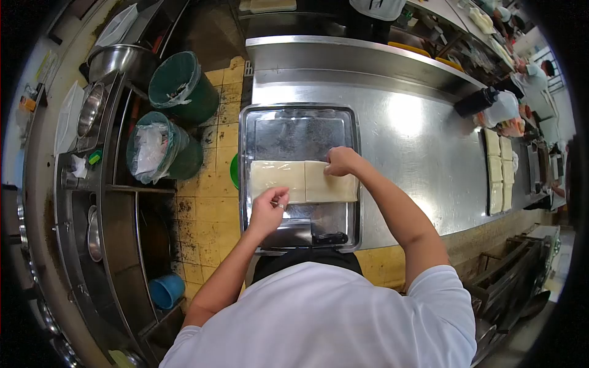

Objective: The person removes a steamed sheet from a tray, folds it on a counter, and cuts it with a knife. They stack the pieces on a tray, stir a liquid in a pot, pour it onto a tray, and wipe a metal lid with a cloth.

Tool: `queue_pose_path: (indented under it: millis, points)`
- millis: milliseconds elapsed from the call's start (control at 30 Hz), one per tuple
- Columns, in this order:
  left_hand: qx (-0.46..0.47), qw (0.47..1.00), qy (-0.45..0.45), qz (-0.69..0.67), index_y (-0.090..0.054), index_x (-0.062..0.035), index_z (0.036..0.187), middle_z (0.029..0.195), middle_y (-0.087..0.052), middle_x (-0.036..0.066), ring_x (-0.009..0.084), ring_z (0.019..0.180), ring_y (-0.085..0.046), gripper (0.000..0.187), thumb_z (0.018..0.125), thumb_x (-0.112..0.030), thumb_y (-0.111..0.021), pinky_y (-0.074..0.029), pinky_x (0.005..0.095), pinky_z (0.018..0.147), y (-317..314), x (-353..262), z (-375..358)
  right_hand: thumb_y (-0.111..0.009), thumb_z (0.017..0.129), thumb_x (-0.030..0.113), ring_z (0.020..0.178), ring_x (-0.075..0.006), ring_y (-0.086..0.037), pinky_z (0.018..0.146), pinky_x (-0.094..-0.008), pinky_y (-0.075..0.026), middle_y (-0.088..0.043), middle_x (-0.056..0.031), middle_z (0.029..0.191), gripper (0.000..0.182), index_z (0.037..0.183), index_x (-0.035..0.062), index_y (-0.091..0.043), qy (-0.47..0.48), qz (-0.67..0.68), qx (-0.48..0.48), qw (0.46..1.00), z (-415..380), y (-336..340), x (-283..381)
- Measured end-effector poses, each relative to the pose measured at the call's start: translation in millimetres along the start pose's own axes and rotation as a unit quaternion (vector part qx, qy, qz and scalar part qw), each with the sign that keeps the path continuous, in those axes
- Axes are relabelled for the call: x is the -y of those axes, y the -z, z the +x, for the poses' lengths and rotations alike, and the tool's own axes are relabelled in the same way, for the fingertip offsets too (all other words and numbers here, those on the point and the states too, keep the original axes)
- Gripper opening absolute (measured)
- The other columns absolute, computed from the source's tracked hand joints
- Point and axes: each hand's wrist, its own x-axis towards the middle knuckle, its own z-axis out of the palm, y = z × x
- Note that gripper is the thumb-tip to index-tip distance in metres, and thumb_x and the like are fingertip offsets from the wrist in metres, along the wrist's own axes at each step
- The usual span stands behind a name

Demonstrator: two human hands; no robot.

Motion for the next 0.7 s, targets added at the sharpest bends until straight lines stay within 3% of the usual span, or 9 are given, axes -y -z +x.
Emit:
queue_pose_path:
  millis: [133,333,433,533,700]
  points:
    - [0.020,0.999,0.027,-0.021,-0.072,-0.0021,0.117,0.093,-0.075,0.008,0.0127,0.081,-0.068,0.025,0.095,-0.012,-0.073,-0.055,0.0281,0.073,-7,10,-14,-0.070,0.072,0.037,0.096,-0.0399,-0.070,0.086,-0.0464,-0.056,-0.074,-0.0235,0.098,0.044,0.100,0.0045,-0.079,0.073,-0.033,0.030,0.996,15,0,-3]
    - [0.010,0.999,0.036,0.020,-0.072,-0.0019,0.117,0.094,-0.076,0.009,0.0130,0.082,-0.068,0.024,0.095,-0.011,-0.073,-0.056,0.0287,0.074,-2,7,-18,-0.077,0.074,0.038,0.091,-0.0338,-0.073,0.082,-0.0421,-0.057,-0.076,-0.0182,0.095,0.042,0.100,0.0052,-0.079,0.058,0.032,0.133,0.989,24,9,-2]
    - [0.003,1.000,0.029,0.010,-0.072,-0.0017,0.116,0.093,-0.076,0.009,0.0128,0.081,-0.068,0.023,0.095,-0.012,-0.073,-0.056,0.0289,0.074,-1,5,-19,-0.084,0.067,0.040,0.084,-0.0291,-0.073,0.077,-0.0428,-0.057,-0.076,-0.0148,0.089,0.047,0.094,0.0023,-0.077,0.052,0.074,0.214,0.973,26,13,0]
    - [-0.002,1.000,0.019,0.007,-0.072,-0.0015,0.116,0.092,-0.076,0.009,0.0127,0.081,-0.068,0.023,0.095,-0.011,-0.073,-0.056,0.0288,0.074,1,9,-20,-0.083,0.071,0.031,0.082,-0.0297,-0.072,0.075,-0.0447,-0.058,-0.075,-0.0122,0.095,0.042,0.105,0.0065,-0.075,0.019,0.131,0.306,0.943,20,19,3]
    - [0.003,1.000,0.013,-0.002,-0.072,-0.0017,0.116,0.092,-0.076,0.009,0.0123,0.081,-0.068,0.023,0.095,-0.011,-0.072,-0.056,0.0279,0.074,4,18,-21,-0.069,0.078,0.004,0.088,-0.0285,-0.073,0.076,-0.0446,-0.061,-0.074,-0.0126,0.103,0.042,0.120,0.0103,-0.071,0.010,0.199,0.346,0.917,8,23,7]
